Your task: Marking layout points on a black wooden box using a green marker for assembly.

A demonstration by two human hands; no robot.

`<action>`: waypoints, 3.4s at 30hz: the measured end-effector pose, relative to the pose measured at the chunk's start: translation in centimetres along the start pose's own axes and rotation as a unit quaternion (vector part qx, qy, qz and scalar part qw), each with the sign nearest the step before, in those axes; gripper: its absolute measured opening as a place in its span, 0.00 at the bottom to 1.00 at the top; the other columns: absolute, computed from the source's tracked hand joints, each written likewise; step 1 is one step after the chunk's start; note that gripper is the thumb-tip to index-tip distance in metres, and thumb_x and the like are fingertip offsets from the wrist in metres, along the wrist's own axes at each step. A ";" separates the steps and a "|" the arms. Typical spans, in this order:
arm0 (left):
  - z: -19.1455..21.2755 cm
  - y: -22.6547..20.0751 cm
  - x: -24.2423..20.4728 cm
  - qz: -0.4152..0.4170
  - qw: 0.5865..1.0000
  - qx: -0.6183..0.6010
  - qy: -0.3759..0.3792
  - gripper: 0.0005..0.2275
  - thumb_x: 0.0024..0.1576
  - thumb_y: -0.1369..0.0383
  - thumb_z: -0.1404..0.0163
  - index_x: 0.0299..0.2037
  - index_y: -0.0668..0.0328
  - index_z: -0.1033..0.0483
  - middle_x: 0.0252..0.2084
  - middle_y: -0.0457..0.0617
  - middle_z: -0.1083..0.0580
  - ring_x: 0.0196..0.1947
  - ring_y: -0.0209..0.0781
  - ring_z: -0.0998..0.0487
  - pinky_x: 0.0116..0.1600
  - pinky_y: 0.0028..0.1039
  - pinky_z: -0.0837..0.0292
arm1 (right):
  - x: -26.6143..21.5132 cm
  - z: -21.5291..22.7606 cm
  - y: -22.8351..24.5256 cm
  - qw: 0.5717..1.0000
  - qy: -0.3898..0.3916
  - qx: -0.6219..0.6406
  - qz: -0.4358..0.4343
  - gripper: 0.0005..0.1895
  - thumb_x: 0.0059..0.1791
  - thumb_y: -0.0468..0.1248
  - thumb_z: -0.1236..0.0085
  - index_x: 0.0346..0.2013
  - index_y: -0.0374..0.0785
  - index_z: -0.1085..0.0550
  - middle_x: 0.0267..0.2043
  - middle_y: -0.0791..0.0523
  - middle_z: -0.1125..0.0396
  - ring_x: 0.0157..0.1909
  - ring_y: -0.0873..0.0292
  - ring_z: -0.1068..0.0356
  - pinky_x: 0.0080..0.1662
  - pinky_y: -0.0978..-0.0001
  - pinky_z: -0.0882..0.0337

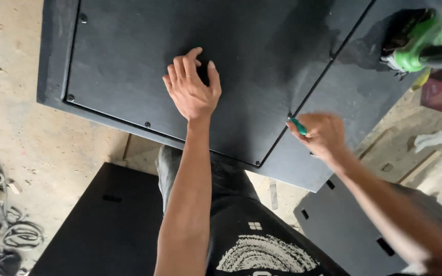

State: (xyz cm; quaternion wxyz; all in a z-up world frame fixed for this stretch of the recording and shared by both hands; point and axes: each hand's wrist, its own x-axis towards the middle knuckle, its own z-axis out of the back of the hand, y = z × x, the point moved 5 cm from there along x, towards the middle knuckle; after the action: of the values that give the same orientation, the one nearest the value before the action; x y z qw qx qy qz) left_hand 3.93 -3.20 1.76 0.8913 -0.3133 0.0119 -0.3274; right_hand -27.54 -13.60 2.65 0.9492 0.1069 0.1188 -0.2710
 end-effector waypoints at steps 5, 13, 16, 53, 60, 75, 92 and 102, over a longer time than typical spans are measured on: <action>-0.1 0.0 0.3 0.003 1.000 0.000 0.005 0.11 0.62 0.58 0.53 0.51 0.48 0.28 0.36 0.40 0.32 0.35 0.45 0.31 0.42 0.38 0.39 | 2.3 -0.8 -1.9 0.963 0.095 -0.140 0.211 0.24 0.60 0.53 0.46 0.23 0.54 0.38 0.15 0.68 0.47 0.17 0.71 0.44 0.25 0.77 0.31; -1.4 1.3 -0.3 -0.021 0.999 0.026 -0.035 0.14 0.55 0.58 0.48 0.52 0.41 0.27 0.35 0.36 0.37 0.33 0.38 0.33 0.40 0.32 0.40 | 3.0 0.8 -1.0 0.968 0.046 -0.032 0.243 0.21 0.54 0.52 0.44 0.19 0.51 0.34 0.17 0.64 0.37 0.22 0.61 0.31 0.29 0.70 0.29; -1.6 1.4 0.0 -0.016 0.999 0.017 -0.036 0.14 0.56 0.59 0.48 0.52 0.41 0.28 0.35 0.35 0.38 0.34 0.38 0.33 0.40 0.31 0.40 | 4.7 1.3 -1.0 0.963 0.080 -0.015 0.255 0.22 0.54 0.50 0.43 0.18 0.52 0.34 0.16 0.64 0.37 0.22 0.60 0.30 0.30 0.70 0.28; -1.4 1.2 -0.4 -0.010 1.000 0.017 -0.021 0.15 0.55 0.61 0.47 0.52 0.42 0.28 0.35 0.35 0.37 0.35 0.37 0.31 0.41 0.30 0.38 | 7.1 1.7 -16.9 0.919 -0.019 0.312 -0.240 0.33 0.65 0.45 0.40 0.16 0.48 0.37 0.13 0.63 0.45 0.18 0.67 0.47 0.31 0.71 0.44; -0.2 0.0 0.3 0.009 1.000 0.013 0.010 0.10 0.61 0.60 0.50 0.50 0.49 0.25 0.36 0.40 0.31 0.33 0.44 0.31 0.41 0.37 0.39 | 11.1 6.9 -13.1 0.960 0.083 -0.202 0.177 0.19 0.58 0.60 0.39 0.31 0.54 0.22 0.31 0.68 0.27 0.39 0.66 0.35 0.53 0.69 0.35; -0.3 0.6 0.2 0.015 1.000 -0.006 0.008 0.11 0.60 0.60 0.49 0.50 0.49 0.25 0.36 0.40 0.31 0.33 0.45 0.31 0.40 0.38 0.39 | 7.5 13.1 -6.1 0.853 0.186 0.306 -0.379 0.39 0.53 0.59 0.65 0.71 0.36 0.43 0.70 0.46 0.43 0.62 0.46 0.33 0.60 0.48 0.36; 0.2 0.6 0.3 0.024 0.999 -0.018 0.011 0.10 0.59 0.60 0.49 0.48 0.49 0.25 0.35 0.41 0.31 0.34 0.46 0.30 0.41 0.38 0.39 | 8.0 10.4 -4.6 0.891 0.421 -0.148 0.083 0.14 0.53 0.30 0.54 0.37 0.28 0.19 0.74 0.55 0.42 0.63 0.61 0.30 0.65 0.65 0.27; 0.0 0.8 0.5 0.025 1.000 -0.016 0.003 0.10 0.60 0.60 0.50 0.48 0.50 0.25 0.36 0.41 0.32 0.33 0.46 0.31 0.40 0.38 0.40 | 10.2 15.2 -2.0 0.850 0.378 0.094 -0.353 0.26 0.58 0.31 0.71 0.71 0.41 0.36 0.74 0.47 0.45 0.65 0.44 0.37 0.62 0.47 0.36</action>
State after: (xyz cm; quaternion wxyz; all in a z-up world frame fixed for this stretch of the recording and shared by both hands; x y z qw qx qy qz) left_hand 4.78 -3.08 1.42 0.8938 -0.3264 0.0279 -0.3063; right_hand -17.61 -24.30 13.95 0.6563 0.2410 0.4725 -0.5367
